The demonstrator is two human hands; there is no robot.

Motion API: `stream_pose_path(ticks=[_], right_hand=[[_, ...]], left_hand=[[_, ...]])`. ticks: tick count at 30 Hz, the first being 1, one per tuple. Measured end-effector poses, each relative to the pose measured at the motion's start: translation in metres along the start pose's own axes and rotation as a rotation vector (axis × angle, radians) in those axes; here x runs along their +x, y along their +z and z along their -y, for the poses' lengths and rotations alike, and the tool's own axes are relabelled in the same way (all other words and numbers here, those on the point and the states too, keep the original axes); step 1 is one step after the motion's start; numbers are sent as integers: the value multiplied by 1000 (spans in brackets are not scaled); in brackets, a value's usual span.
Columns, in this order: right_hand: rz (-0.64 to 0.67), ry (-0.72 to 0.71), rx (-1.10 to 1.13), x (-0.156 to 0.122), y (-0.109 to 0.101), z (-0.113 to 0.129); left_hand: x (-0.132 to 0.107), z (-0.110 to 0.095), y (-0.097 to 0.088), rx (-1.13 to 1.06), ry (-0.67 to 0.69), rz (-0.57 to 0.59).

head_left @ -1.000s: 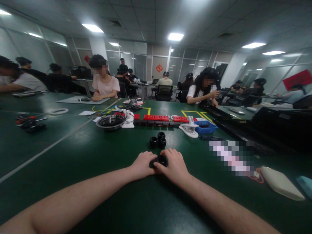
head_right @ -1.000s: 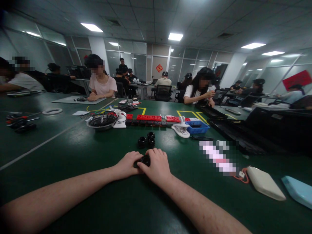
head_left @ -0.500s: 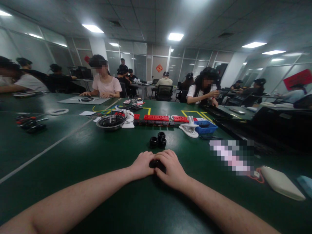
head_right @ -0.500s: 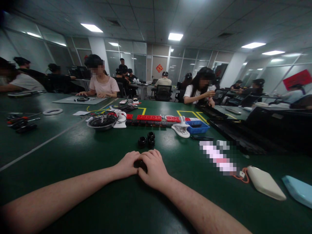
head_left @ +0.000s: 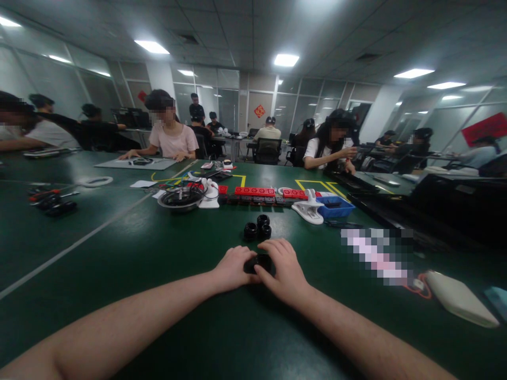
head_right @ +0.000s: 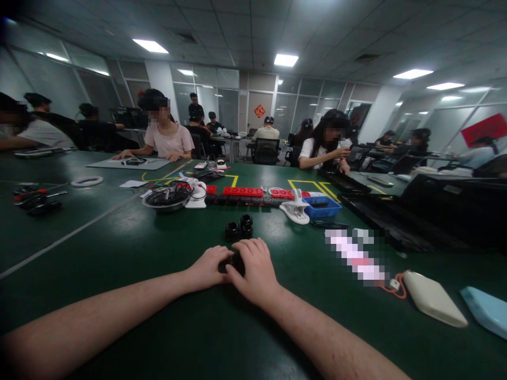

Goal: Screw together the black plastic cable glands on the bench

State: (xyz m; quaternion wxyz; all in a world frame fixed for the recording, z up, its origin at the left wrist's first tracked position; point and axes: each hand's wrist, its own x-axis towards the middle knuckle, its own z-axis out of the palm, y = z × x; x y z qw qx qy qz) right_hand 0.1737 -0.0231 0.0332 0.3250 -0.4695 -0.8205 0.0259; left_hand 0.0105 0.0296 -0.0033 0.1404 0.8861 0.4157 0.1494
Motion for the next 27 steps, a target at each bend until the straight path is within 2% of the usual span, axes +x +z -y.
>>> stream_pose_path(ticks=[4, 8, 15, 27], right_hand=[[20, 120, -134, 4, -4, -1], [89, 142, -208, 6, -2, -2], [144, 85, -161, 8, -2, -1], [196, -18, -11, 4, -1, 3]], left_hand=[[-1, 1, 0, 1, 20, -15], [-1, -1, 0, 24, 21, -10], [0, -5, -3, 43, 18, 3], [1, 1, 0, 13, -11, 26]])
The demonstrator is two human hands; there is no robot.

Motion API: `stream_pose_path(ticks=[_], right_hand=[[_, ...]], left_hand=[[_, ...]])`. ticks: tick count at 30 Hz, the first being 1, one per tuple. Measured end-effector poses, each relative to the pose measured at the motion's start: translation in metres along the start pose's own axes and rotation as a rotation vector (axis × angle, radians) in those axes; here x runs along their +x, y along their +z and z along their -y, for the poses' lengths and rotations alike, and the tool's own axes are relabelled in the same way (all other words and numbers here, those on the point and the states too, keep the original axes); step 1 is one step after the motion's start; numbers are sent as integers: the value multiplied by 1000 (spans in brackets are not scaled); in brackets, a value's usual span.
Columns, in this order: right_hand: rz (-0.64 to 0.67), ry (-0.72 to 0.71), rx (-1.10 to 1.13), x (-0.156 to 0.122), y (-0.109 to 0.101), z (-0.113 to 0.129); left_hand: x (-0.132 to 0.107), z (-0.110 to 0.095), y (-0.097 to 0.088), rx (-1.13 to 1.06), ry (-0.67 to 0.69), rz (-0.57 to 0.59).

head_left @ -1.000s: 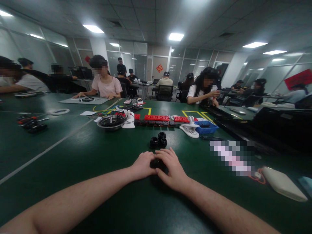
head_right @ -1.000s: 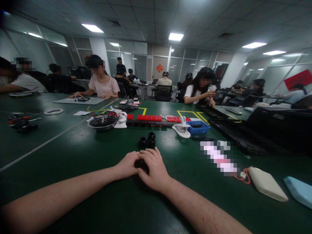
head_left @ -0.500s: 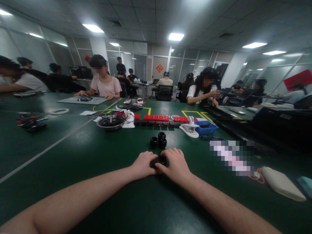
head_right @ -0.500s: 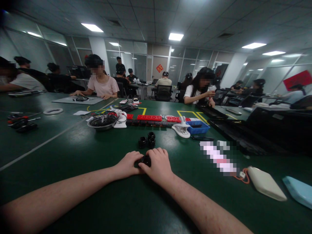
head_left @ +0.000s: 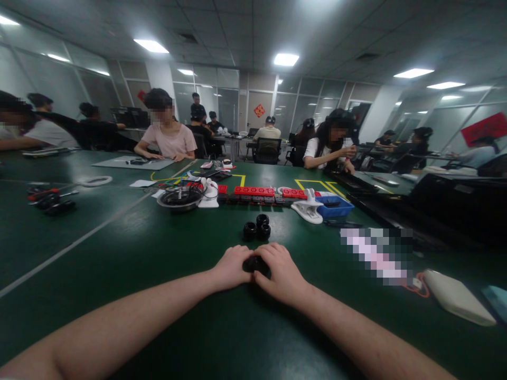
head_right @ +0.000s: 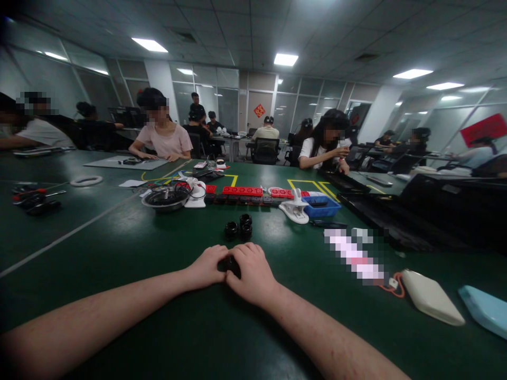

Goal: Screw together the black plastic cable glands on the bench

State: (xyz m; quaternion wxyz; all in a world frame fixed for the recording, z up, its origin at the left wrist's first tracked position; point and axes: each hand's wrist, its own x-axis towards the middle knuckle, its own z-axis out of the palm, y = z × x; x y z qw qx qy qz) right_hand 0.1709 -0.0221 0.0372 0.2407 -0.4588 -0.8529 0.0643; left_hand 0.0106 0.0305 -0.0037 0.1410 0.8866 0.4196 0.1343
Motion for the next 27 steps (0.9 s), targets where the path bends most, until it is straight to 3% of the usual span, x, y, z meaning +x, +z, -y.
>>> stream_pose_path(ticks=[17, 22, 27], right_hand=[[29, -57, 123, -4, -4, 1], [36, -138, 112, -6, -1, -3], [-46, -172, 39, -5, -2, -4]], left_hand=[[1, 2, 2, 8, -23, 13], [2, 1, 2, 7, -18, -2], [1, 1, 3, -20, 7, -30]])
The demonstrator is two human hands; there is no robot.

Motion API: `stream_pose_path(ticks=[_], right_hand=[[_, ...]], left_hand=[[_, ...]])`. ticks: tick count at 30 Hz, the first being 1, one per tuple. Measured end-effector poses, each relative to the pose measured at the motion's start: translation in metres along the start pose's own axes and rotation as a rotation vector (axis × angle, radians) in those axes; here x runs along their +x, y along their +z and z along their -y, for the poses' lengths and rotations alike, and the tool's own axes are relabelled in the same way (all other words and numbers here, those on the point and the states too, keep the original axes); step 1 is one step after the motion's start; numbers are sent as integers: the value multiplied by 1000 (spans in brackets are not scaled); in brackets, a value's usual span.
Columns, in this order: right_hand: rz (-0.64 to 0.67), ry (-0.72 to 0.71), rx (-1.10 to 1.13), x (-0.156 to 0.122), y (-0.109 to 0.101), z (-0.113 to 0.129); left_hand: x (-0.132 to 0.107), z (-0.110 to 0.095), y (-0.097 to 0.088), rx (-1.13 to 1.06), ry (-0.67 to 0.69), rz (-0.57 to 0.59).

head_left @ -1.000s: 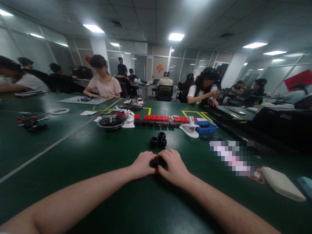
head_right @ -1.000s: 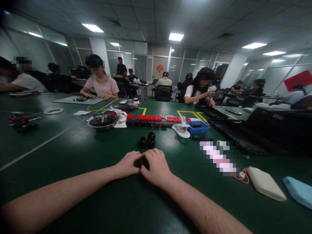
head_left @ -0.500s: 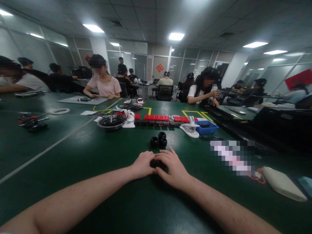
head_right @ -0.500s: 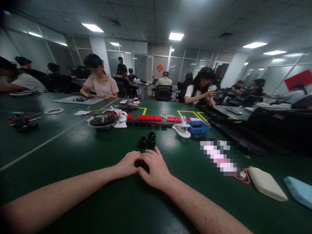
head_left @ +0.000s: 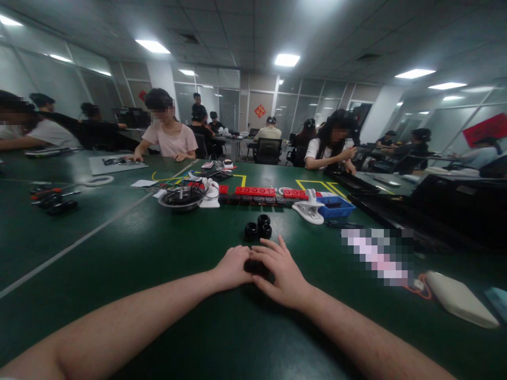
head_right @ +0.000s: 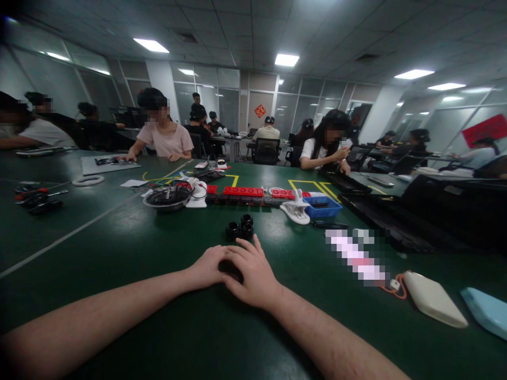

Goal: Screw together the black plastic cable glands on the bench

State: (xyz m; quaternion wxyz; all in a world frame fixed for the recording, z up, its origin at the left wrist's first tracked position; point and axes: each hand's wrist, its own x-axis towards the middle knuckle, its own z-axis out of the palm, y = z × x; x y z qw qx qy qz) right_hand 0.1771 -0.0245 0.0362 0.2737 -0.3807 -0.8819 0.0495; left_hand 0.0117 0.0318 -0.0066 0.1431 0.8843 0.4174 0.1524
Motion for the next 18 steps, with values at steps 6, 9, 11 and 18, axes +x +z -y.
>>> stream_pose_path(ticks=[6, 9, 11, 18], right_hand=[[-97, 240, -147, 6, -1, -2], [-40, 288, -183, 7, 1, -4], [-12, 290, -200, 7, 3, -4], [37, 219, -120, 7, 2, -3]], left_hand=[[-1, -2, -4, 30, 6, 20], [-1, -4, -6, 33, 11, 21], [-2, -5, -6, 40, 8, 25], [-1, -5, -5, 35, 12, 18]])
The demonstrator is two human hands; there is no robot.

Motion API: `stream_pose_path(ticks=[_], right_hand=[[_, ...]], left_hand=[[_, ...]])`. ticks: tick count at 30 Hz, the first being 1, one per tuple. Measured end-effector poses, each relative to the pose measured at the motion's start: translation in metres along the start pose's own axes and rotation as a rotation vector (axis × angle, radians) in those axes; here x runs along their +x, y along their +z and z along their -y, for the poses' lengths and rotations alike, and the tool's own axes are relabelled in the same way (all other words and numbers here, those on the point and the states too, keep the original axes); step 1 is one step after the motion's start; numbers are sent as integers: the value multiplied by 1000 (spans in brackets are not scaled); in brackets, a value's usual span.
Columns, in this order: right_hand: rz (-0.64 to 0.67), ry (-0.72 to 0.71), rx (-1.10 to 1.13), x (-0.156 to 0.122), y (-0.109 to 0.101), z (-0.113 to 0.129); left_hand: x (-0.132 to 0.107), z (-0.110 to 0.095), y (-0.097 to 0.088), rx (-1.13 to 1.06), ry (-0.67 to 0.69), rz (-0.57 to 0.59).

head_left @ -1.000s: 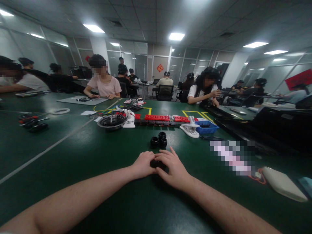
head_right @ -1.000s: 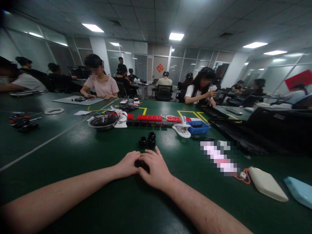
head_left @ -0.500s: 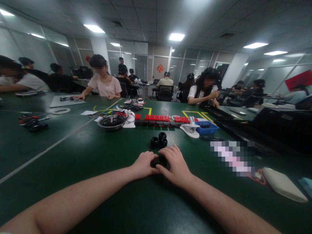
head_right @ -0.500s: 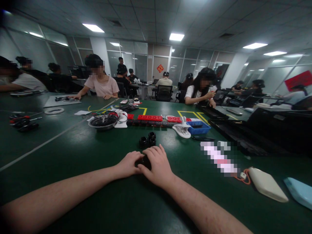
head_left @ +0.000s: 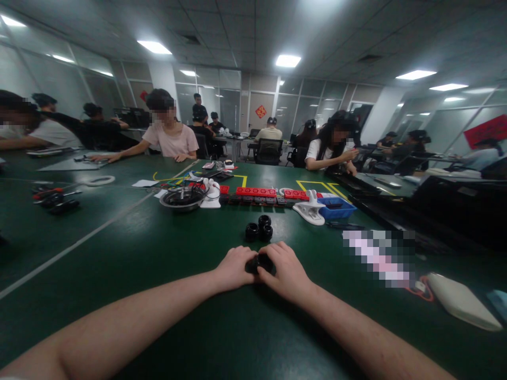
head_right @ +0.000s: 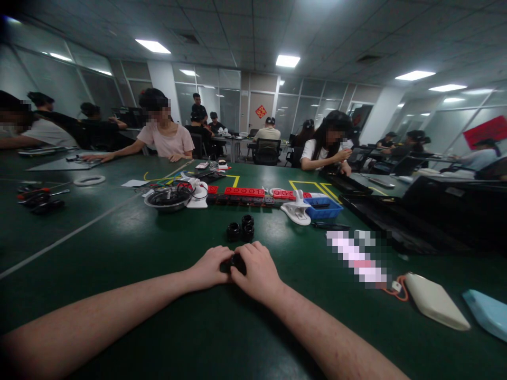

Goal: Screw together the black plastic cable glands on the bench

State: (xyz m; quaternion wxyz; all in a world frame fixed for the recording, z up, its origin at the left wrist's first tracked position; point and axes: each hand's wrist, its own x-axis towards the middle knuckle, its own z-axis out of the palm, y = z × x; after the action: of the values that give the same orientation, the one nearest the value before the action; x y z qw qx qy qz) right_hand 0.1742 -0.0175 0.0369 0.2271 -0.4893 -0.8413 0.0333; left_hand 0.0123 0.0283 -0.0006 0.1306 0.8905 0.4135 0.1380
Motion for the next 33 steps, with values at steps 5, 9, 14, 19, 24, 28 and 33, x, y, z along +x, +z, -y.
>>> stream_pose_path(ticks=[5, 9, 14, 19, 24, 28, 33], right_hand=[[21, -61, 43, -2, 1, 4], [23, -106, 72, -3, -2, 7], [11, -146, 88, -3, -3, 6], [10, -167, 86, -3, -1, 4], [25, -204, 75, -4, 0, 4], [27, -265, 82, -6, -1, 6], [-75, -239, 63, -5, -2, 1]], left_hand=[[0, 3, 2, 5, -18, 8], [1, 4, 3, -4, -18, 2], [2, 5, 5, -8, -19, 11], [2, 4, 3, -4, -28, 6], [2, 4, 3, -10, -46, 19], [2, 5, 5, -9, -8, -2], [1, 2, 2, 0, -33, 14]])
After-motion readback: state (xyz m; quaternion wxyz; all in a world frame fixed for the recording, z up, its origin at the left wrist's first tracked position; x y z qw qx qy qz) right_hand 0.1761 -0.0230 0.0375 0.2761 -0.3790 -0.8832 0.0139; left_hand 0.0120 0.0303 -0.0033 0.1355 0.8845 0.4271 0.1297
